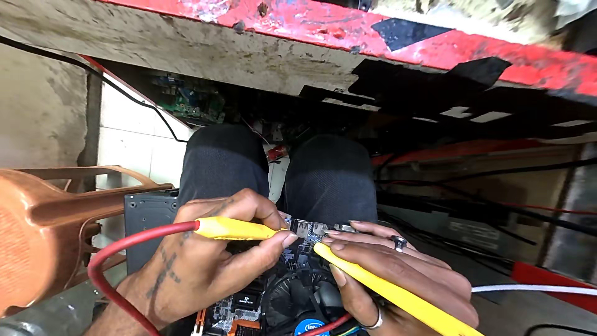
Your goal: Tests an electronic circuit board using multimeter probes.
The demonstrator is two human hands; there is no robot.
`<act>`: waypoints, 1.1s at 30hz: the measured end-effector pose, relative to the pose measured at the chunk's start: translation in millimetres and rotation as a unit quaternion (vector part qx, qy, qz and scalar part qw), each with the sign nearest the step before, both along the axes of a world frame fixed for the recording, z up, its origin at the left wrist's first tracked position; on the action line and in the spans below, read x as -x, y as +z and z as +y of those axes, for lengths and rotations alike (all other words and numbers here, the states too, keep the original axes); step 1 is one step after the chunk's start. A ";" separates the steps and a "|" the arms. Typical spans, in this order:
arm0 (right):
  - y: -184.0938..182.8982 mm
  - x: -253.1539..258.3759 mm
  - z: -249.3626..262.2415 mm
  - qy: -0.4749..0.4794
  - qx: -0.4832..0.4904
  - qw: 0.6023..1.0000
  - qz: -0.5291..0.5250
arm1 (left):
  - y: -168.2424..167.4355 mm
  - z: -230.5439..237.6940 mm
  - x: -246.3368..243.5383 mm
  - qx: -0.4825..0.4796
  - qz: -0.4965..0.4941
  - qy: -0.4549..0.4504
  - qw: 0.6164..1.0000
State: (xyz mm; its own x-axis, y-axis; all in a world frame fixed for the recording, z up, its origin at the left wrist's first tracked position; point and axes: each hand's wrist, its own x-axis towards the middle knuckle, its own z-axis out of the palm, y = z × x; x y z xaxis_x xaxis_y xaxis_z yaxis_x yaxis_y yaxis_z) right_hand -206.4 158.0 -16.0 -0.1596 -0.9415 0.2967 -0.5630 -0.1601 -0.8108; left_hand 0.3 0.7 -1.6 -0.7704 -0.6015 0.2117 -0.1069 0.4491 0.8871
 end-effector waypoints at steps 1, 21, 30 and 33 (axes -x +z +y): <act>0.3 0.0 0.1 0.000 -0.002 1.000 0.000 | 0.1 0.0 -0.1 0.000 -0.001 0.000 1.000; 0.9 0.8 0.4 0.006 -0.007 1.000 -0.007 | -1.0 -0.1 0.0 -0.003 0.003 0.000 1.000; -0.7 0.6 0.4 0.004 -0.002 1.000 -0.009 | -2.3 0.4 -0.5 -0.002 0.007 -0.001 1.000; -1.3 0.6 0.2 0.002 0.000 1.000 -0.005 | -2.7 -0.2 -0.6 0.001 0.008 -0.004 1.000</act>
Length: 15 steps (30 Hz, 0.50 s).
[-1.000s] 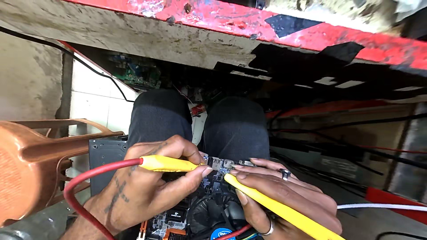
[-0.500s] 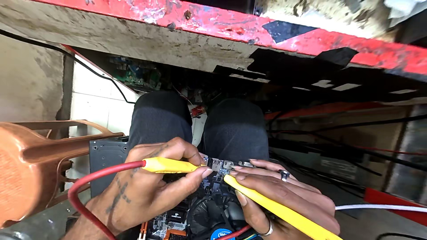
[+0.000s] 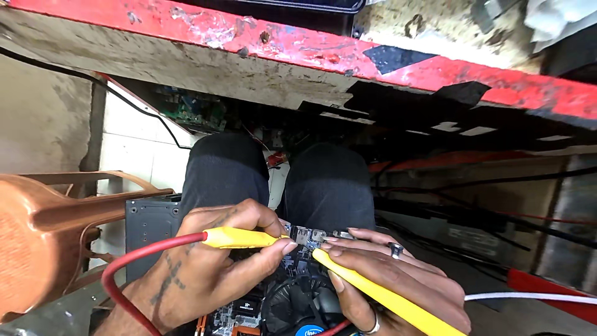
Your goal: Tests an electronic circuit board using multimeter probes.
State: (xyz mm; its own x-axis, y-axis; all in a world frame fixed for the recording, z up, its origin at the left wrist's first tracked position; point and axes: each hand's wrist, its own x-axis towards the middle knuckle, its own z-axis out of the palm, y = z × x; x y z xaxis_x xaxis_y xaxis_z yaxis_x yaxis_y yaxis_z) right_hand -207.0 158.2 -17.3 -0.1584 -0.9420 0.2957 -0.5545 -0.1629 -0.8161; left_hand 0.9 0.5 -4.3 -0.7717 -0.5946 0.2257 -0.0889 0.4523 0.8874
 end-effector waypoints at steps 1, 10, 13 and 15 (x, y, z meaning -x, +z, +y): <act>0.3 0.1 -0.1 0.001 -0.002 1.000 0.002 | 0.0 -0.1 0.0 0.000 0.000 -0.001 1.000; 0.6 -0.5 -0.2 0.000 -0.009 1.000 -0.002 | 0.2 0.2 -0.1 0.004 -0.001 -0.004 1.000; 1.4 0.1 0.0 0.004 -0.015 1.000 -0.001 | -0.4 0.5 0.4 0.002 0.005 -0.003 1.000; 1.5 0.0 -0.3 0.004 -0.019 1.000 0.000 | -0.2 0.5 0.0 0.006 0.000 -0.001 1.000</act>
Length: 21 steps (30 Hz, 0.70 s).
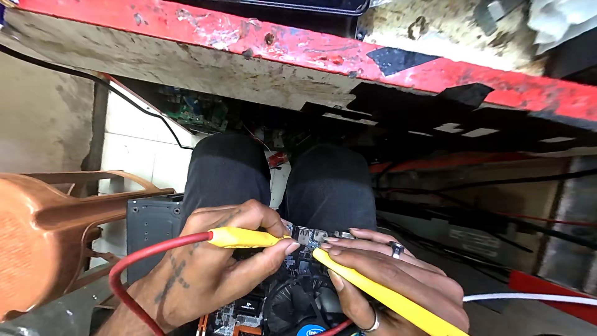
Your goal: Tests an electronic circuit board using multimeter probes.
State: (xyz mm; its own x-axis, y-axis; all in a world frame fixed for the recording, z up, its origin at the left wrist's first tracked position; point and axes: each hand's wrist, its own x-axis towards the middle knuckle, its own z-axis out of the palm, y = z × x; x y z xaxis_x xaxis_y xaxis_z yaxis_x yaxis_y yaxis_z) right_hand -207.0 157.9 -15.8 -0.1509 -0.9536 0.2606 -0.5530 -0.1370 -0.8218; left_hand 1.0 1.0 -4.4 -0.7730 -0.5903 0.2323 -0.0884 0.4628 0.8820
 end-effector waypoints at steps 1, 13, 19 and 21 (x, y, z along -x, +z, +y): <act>-0.5 0.0 -0.1 -0.001 0.002 1.000 0.001 | -0.1 -0.1 0.0 0.001 0.000 -0.001 1.000; -1.0 0.3 -0.3 -0.003 0.002 1.000 0.006 | -0.3 0.0 -0.1 -0.005 0.003 -0.003 1.000; -0.4 0.2 -0.1 -0.002 -0.003 1.000 0.002 | -0.5 0.0 -0.1 0.002 0.001 -0.003 1.000; -0.9 0.3 -0.3 0.000 0.000 1.000 0.003 | -0.4 0.0 0.0 0.002 0.002 -0.001 1.000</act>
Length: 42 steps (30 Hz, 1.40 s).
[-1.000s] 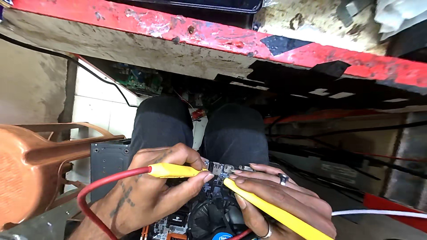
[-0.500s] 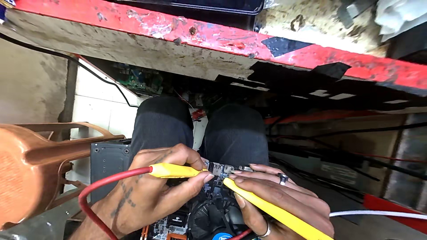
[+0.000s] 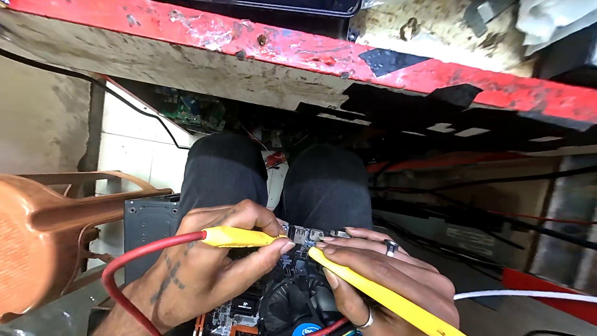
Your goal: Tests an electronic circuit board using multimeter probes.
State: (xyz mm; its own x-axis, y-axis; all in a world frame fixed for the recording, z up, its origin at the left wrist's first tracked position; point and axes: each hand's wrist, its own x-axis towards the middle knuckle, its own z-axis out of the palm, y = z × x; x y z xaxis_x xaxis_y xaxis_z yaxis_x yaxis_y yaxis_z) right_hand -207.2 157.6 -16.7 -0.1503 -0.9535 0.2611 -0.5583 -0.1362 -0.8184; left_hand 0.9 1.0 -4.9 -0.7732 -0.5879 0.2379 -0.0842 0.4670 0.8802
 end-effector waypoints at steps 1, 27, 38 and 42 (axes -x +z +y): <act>-0.2 -0.1 0.0 -0.001 0.000 1.000 0.002 | 0.2 0.1 -0.2 -0.001 -0.001 0.001 1.000; -2.8 -2.3 -0.3 -0.016 0.007 1.000 0.003 | -0.6 -0.1 -0.5 0.007 -0.004 0.001 1.000; -1.8 -2.0 0.5 -0.016 0.003 1.000 0.009 | 0.9 -1.4 0.1 -0.004 -0.005 -0.005 1.000; -1.6 -1.4 0.4 -0.012 0.003 1.000 0.006 | 1.0 -1.3 0.9 -0.006 -0.004 -0.003 1.000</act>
State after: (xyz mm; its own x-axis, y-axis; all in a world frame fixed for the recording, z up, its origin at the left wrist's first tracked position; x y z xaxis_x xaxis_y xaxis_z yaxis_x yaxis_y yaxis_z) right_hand -205.8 158.0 -18.3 -0.1703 -0.9482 0.2680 -0.5718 -0.1264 -0.8106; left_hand 0.1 -0.3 -3.9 -0.7791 -0.5852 0.2249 -0.0880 0.4573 0.8849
